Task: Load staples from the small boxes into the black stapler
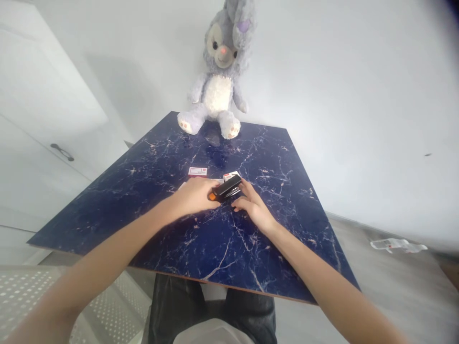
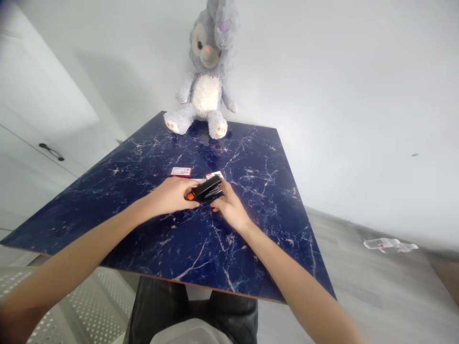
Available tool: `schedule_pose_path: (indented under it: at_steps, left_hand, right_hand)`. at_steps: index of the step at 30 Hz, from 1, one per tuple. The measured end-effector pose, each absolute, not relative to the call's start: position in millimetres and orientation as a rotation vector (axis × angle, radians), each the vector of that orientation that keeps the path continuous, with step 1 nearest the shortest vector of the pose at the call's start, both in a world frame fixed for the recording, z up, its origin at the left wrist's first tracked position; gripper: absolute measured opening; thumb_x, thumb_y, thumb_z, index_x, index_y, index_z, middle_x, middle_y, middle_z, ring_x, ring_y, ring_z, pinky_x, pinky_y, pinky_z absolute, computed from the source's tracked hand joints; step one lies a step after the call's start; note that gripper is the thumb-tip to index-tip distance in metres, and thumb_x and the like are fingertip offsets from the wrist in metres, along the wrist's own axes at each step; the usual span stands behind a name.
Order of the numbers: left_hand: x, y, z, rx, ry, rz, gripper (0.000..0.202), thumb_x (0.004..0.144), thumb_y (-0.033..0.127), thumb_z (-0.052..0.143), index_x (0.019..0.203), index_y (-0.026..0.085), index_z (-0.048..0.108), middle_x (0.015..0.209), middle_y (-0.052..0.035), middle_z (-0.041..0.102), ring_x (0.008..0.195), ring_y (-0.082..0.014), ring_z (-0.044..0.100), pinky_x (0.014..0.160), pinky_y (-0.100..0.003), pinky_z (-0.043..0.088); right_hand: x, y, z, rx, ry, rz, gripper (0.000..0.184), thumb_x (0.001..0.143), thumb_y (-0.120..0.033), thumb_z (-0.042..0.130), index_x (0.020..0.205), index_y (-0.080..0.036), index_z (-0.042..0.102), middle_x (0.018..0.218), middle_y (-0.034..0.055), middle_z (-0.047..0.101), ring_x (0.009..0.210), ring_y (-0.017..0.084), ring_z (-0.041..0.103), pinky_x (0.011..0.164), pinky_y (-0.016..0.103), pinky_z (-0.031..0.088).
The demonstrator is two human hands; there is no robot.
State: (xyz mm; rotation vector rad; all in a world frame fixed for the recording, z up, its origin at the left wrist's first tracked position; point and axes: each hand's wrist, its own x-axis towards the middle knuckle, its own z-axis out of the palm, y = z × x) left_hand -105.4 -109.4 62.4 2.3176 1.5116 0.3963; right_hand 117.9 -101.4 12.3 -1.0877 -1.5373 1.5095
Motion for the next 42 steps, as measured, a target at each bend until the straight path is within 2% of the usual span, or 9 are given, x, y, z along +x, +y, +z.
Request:
schedule_pose_path:
  at_steps: [5,10,13,16,20,25,31,36,42]
  left_hand:
    - [-93,-123,68,2.286,1.469,0.364,0.046,0.083,0.054,0.073,0.116,0.024,0.07,0.102,-0.0099,0.076,0.085,-0.0287,0.071,0.074,-0.037,0.05]
    - [-176,-99,83,2.361,1.421,0.229,0.059,0.074,0.047,0.081,0.129,0.03,0.068,0.142,-0.0087,0.062,0.126,-0.0323,0.059,0.098,-0.036,0.045]
    - [-194,-92,82,2.29,1.4,0.053,0.048,0.074,0.034,0.078,0.12,0.03,0.071,0.125,-0.0059,0.07,0.107,-0.0279,0.067,0.084,-0.031,0.047]
    - [-175,-98,79,2.248,1.344,0.033,0.041,0.076,0.037,0.077,0.116,0.029,0.071,0.109,-0.0045,0.073,0.087,-0.0243,0.068,0.071,-0.029,0.045]
    - [-142,-101,74,2.353,1.348,0.261,0.044,0.086,0.049,0.07,0.123,0.026,0.068,0.114,-0.0083,0.072,0.098,-0.027,0.067,0.08,-0.033,0.046]
    - [-129,-74,55,2.516,1.43,0.419,0.036,0.092,0.037,0.063,0.124,0.022,0.069,0.119,-0.011,0.072,0.112,-0.0301,0.061,0.096,-0.042,0.044]
    - [-149,-83,76,2.324,1.415,0.432,0.046,0.087,0.04,0.068,0.131,0.026,0.063,0.12,-0.0074,0.072,0.101,-0.0246,0.068,0.083,-0.034,0.048]
    - [-149,-110,82,2.368,1.323,0.115,0.021,0.077,0.036,0.074,0.092,0.024,0.065,0.092,-0.0034,0.071,0.079,-0.0222,0.065,0.069,-0.031,0.043]
    - [-115,-106,59,2.378,1.607,0.317,0.018,0.085,0.038,0.066,0.089,0.022,0.058,0.093,-0.0095,0.071,0.082,-0.0269,0.067,0.067,-0.035,0.044]
  right_hand:
    - [130,-77,10,-0.976,-1.587,1.556,0.083,0.07,-0.019,0.059,0.151,-0.028,0.039,0.159,0.01,0.046,0.091,0.02,0.07,0.064,0.031,0.062]
    - [136,-73,2,-1.074,-1.715,1.343,0.074,0.071,-0.017,0.055,0.144,-0.025,0.047,0.154,0.0103,0.051,0.085,0.017,0.067,0.06,0.028,0.06]
    - [136,-73,-1,-1.099,-1.758,1.317,0.069,0.073,-0.017,0.054,0.142,-0.025,0.049,0.153,0.0103,0.052,0.085,0.017,0.069,0.059,0.028,0.06]
    - [137,-72,-5,-1.098,-1.787,1.275,0.067,0.074,-0.016,0.055,0.141,-0.025,0.051,0.15,0.0102,0.055,0.088,0.018,0.071,0.061,0.028,0.061]
    - [138,-72,-8,-1.078,-1.808,1.244,0.068,0.074,-0.015,0.054,0.141,-0.024,0.051,0.146,0.0101,0.059,0.089,0.018,0.071,0.064,0.029,0.062]
    - [136,-74,-6,-1.085,-1.812,1.222,0.063,0.075,-0.015,0.054,0.138,-0.024,0.052,0.142,0.0093,0.062,0.084,0.017,0.071,0.063,0.028,0.062]
    - [137,-75,-6,-1.099,-1.828,1.19,0.061,0.077,-0.016,0.055,0.138,-0.024,0.052,0.143,0.009,0.061,0.082,0.017,0.072,0.065,0.03,0.062]
    - [139,-74,-10,-1.095,-1.826,1.17,0.062,0.078,-0.016,0.055,0.14,-0.025,0.052,0.141,0.0093,0.063,0.08,0.017,0.072,0.067,0.032,0.063]
    - [138,-75,-9,-1.083,-1.845,1.151,0.066,0.075,-0.013,0.055,0.14,-0.024,0.051,0.138,0.0086,0.066,0.085,0.018,0.073,0.073,0.032,0.063]
